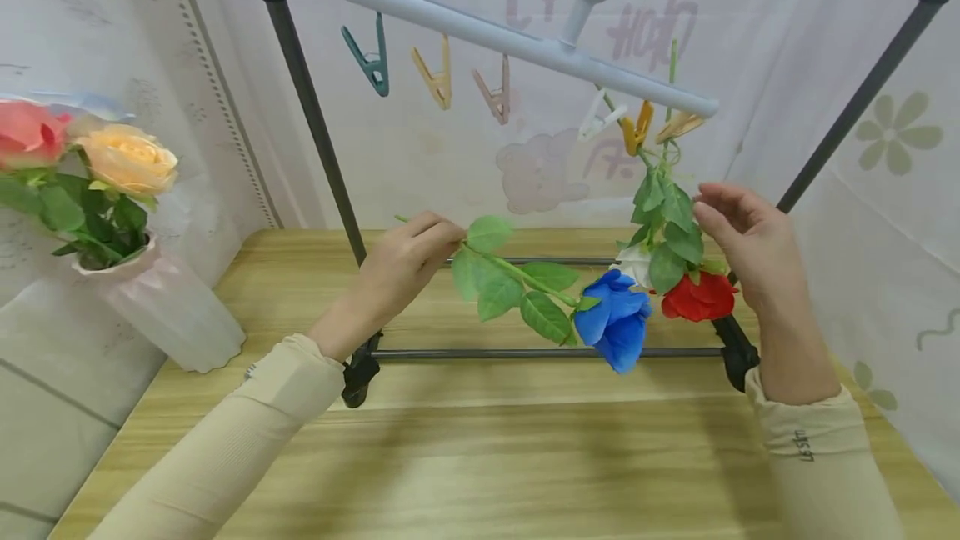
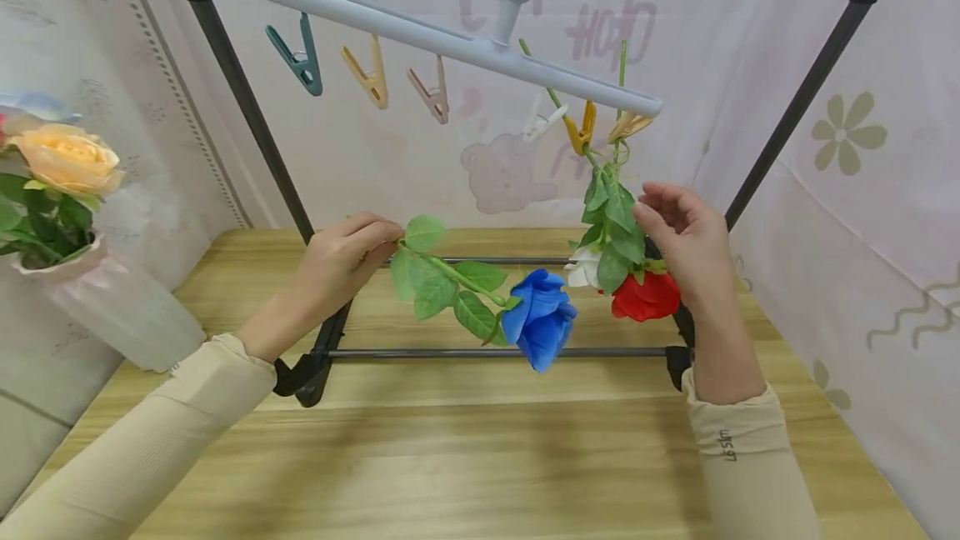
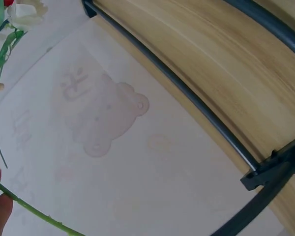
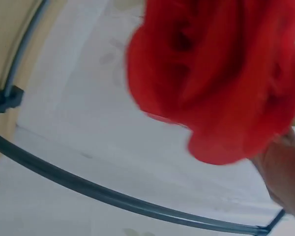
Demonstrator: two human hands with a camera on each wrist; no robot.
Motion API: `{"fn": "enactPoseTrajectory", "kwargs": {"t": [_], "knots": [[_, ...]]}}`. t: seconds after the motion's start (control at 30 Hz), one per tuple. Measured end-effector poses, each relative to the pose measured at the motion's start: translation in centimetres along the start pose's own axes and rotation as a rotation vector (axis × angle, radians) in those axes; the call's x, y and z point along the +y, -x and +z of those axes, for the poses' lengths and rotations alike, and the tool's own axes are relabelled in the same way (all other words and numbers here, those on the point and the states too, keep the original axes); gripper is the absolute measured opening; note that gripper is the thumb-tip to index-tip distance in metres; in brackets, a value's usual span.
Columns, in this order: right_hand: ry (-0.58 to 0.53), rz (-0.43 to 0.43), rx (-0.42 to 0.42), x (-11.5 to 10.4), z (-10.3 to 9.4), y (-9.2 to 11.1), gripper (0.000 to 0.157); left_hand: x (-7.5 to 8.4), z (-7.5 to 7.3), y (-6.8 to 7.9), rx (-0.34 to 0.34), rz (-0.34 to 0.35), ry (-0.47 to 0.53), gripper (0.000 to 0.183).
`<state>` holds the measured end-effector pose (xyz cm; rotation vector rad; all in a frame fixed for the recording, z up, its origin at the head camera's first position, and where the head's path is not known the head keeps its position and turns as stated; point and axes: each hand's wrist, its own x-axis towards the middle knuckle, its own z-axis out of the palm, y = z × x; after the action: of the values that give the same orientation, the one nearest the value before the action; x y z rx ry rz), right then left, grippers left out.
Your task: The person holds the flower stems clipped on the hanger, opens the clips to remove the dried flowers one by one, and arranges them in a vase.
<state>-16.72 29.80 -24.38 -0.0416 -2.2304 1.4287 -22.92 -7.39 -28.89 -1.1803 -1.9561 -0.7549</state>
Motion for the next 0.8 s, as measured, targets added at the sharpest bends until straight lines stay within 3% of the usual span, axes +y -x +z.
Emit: {"fn": "enactPoseTrajectory", "kwargs": {"t": [0.13,0.2,0.27,0.5,0.8], "knots": [[-0.160,0.106,-0.210,1.2,-0.3,-0.5,0.028,-0.1,-0.8,0.9,0.044,-0.038,0.006,0.018],[-0.314,0.148,-0.264,1.6,-0.2,-0.6,0.023,-0.2,-1.3,1.4,0.069,-0.052,0.001,0.019],[-0.390,0.172,-0.295,1.9,0.0,-0.7,0.019,-0.4,-1.9,1.9,0.099,-0.072,-0.010,0.019],[-0.516,0.247,-0.293,1.9,0.7,-0.7,0.015,-0.9,-4.9,3.4,0.204,-0.191,-0.047,0.019],[-0.529,0.243,-0.255,2.0,1.1,-0.6,0.014,-2.3,-10.6,4.3,0.454,-0.446,0.061,0.012]]}}
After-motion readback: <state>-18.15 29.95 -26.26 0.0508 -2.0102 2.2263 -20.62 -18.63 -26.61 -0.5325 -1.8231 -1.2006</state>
